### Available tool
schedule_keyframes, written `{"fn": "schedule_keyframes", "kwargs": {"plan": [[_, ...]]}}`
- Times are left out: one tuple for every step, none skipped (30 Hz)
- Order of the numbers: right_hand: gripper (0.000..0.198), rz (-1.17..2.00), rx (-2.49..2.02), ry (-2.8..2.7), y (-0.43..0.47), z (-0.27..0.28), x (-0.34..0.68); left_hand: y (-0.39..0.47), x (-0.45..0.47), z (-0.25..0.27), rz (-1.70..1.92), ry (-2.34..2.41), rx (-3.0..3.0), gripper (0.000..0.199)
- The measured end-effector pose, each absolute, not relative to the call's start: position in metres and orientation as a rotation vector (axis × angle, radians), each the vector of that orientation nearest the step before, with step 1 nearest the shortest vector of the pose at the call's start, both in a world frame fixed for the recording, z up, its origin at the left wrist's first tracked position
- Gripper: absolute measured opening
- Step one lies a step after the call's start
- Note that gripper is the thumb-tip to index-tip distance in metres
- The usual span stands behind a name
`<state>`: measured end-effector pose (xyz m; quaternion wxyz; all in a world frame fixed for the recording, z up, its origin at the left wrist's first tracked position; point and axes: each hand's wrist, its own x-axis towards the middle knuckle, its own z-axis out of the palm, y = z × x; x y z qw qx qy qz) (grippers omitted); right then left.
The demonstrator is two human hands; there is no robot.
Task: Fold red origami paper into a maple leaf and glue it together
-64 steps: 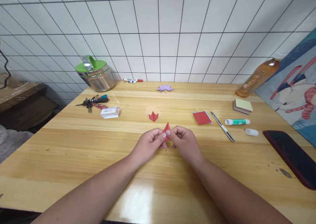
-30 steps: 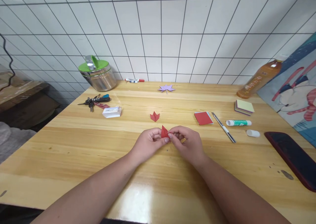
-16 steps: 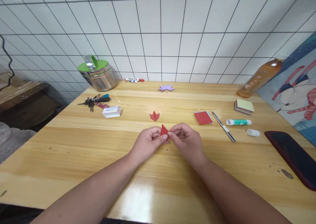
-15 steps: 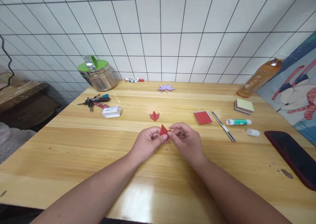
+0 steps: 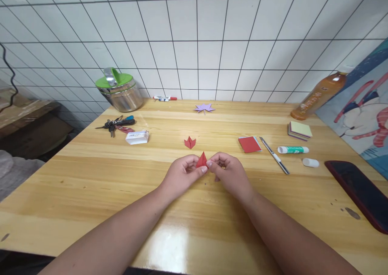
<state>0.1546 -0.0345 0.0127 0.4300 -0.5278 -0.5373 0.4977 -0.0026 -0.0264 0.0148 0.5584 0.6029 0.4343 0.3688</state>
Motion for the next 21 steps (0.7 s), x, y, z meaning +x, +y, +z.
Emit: {"fn": "schedule_keyframes", "kwargs": {"plan": [[0.022, 1.227, -1.313, -1.324, -0.035, 0.013, 0.153, -0.026, -0.002, 0.015, 0.870, 1.009, 1.395, 0.023], [0.022, 1.230, -1.302, -1.310, -0.035, 0.012, 0.152, -0.027, -0.001, 0.015, 0.872, 0.998, 1.369, 0.024], [0.022, 1.254, -1.288, -1.296, -0.036, 0.012, 0.151, -0.027, -0.001, 0.015, 0.876, 0.994, 1.346, 0.024], [0.022, 1.289, -1.274, -1.295, -0.036, 0.011, 0.151, -0.027, -0.001, 0.015, 0.879, 0.997, 1.330, 0.024], [0.022, 1.302, -1.271, -1.310, -0.036, 0.011, 0.152, -0.027, -0.002, 0.015, 0.876, 1.003, 1.322, 0.023], [0.021, 1.260, -1.281, -1.345, -0.037, 0.012, 0.153, -0.026, -0.003, 0.014, 0.857, 1.011, 1.326, 0.023], [0.017, 1.152, -1.293, -1.407, -0.038, 0.012, 0.154, -0.026, -0.004, 0.013, 0.830, 1.026, 1.346, 0.022], [0.016, 0.989, -1.294, -1.496, -0.038, 0.013, 0.156, -0.026, -0.006, 0.012, 0.803, 1.047, 1.382, 0.020], [0.021, 0.804, -1.270, -1.607, -0.039, 0.015, 0.159, -0.025, -0.007, 0.011, 0.784, 1.072, 1.431, 0.019], [0.029, 0.632, -1.217, -1.732, -0.039, 0.016, 0.161, -0.025, -0.008, 0.009, 0.778, 1.099, 1.488, 0.019], [0.033, 0.498, -1.148, -1.863, -0.040, 0.017, 0.163, -0.025, -0.009, 0.007, 0.782, 1.118, 1.543, 0.019], [0.033, 0.411, -1.080, -1.988, -0.040, 0.018, 0.165, -0.025, -0.010, 0.006, 0.793, 1.131, 1.590, 0.019], [0.030, 0.352, -1.039, -2.080, -0.039, 0.018, 0.166, -0.025, -0.009, 0.006, 0.807, 1.137, 1.621, 0.019], [0.028, 0.313, -1.027, -2.137, -0.039, 0.018, 0.167, -0.025, -0.009, 0.006, 0.818, 1.138, 1.637, 0.019], [0.027, 0.283, -1.040, -2.158, -0.038, 0.017, 0.167, -0.026, -0.008, 0.007, 0.832, 1.137, 1.638, 0.019], [0.027, 0.261, -1.065, -2.158, -0.038, 0.017, 0.168, -0.027, -0.007, 0.008, 0.852, 1.135, 1.625, 0.017], [0.026, 0.249, -1.086, -2.156, -0.037, 0.017, 0.168, -0.027, -0.006, 0.010, 0.879, 1.131, 1.601, 0.016], [0.024, 0.250, -1.093, -2.163, -0.037, 0.017, 0.168, -0.028, -0.006, 0.012, 0.908, 1.126, 1.575, 0.013], [0.023, 0.260, -1.090, -2.173, -0.037, 0.018, 0.168, -0.028, -0.005, 0.013, 0.931, 1.119, 1.554, 0.012], [0.022, 0.278, -1.079, -2.179, -0.038, 0.019, 0.167, -0.029, -0.005, 0.014, 0.950, 1.116, 1.545, 0.011], [0.021, 0.306, -1.065, -2.178, -0.038, 0.020, 0.167, -0.029, -0.005, 0.014, 0.963, 1.121, 1.550, 0.010]]}}
